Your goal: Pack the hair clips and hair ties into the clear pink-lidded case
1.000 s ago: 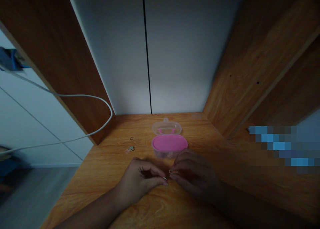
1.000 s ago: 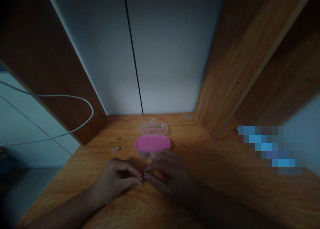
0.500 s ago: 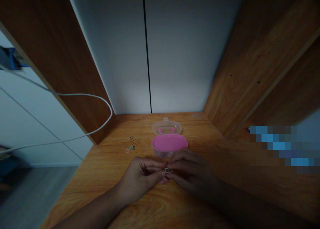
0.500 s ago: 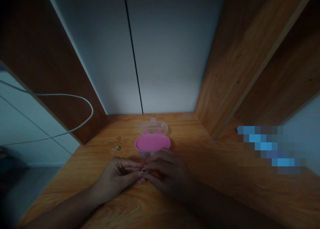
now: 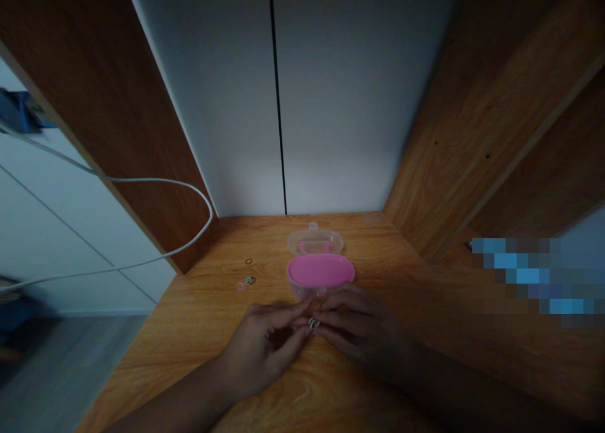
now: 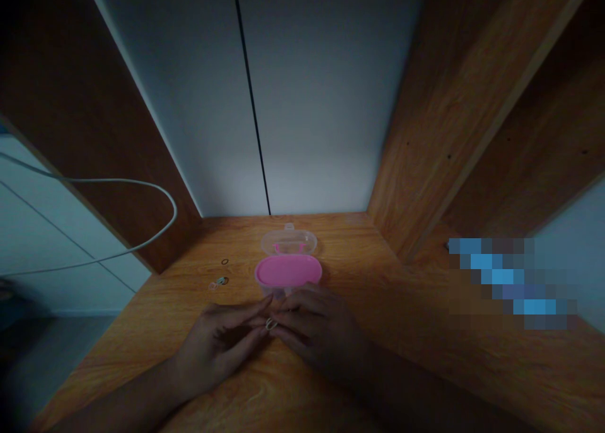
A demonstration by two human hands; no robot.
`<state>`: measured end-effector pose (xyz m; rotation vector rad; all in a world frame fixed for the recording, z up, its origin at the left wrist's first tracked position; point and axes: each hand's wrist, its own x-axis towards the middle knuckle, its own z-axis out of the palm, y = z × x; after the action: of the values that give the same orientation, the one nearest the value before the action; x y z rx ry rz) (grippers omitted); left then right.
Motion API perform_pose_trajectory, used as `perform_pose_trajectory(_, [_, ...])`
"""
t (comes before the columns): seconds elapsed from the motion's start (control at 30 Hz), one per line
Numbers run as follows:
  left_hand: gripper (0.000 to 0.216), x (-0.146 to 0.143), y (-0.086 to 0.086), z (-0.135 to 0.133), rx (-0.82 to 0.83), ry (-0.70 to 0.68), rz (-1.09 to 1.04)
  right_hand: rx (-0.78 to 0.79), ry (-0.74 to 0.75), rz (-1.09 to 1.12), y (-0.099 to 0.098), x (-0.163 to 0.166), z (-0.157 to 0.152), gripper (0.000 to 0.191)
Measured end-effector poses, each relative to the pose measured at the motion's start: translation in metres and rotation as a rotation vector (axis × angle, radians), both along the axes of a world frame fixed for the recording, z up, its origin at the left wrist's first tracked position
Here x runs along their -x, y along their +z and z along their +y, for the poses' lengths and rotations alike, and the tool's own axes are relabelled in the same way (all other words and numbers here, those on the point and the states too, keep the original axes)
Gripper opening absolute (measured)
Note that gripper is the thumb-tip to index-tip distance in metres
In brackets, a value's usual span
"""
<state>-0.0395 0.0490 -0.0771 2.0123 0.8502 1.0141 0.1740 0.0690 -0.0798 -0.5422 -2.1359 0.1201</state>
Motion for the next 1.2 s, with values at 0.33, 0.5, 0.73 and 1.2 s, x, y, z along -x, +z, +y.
perform_pose_trajectory(0.33, [0.054, 0.001, -0.002, 0.000, -0.211, -0.010, -0.017, -0.057, -0.028, -0.055, 0.000, 0.001, -0.003, 0.017])
perform_pose_trajectory(0.5, [0.049, 0.002, -0.004, 0.001, -0.159, -0.004, 0.014, -0.066, -0.032, -0.080, -0.001, 0.000, -0.004, 0.021])
perform_pose_trajectory(0.73, [0.045, 0.002, -0.005, 0.000, -0.121, -0.009, -0.001, -0.057, -0.036, -0.064, 0.001, 0.000, -0.006, 0.024])
perform_pose_trajectory(1.2, [0.053, 0.007, -0.004, 0.007, -0.424, 0.351, 0.300, 0.298, -0.484, 0.405, -0.006, -0.013, 0.022, 0.007])
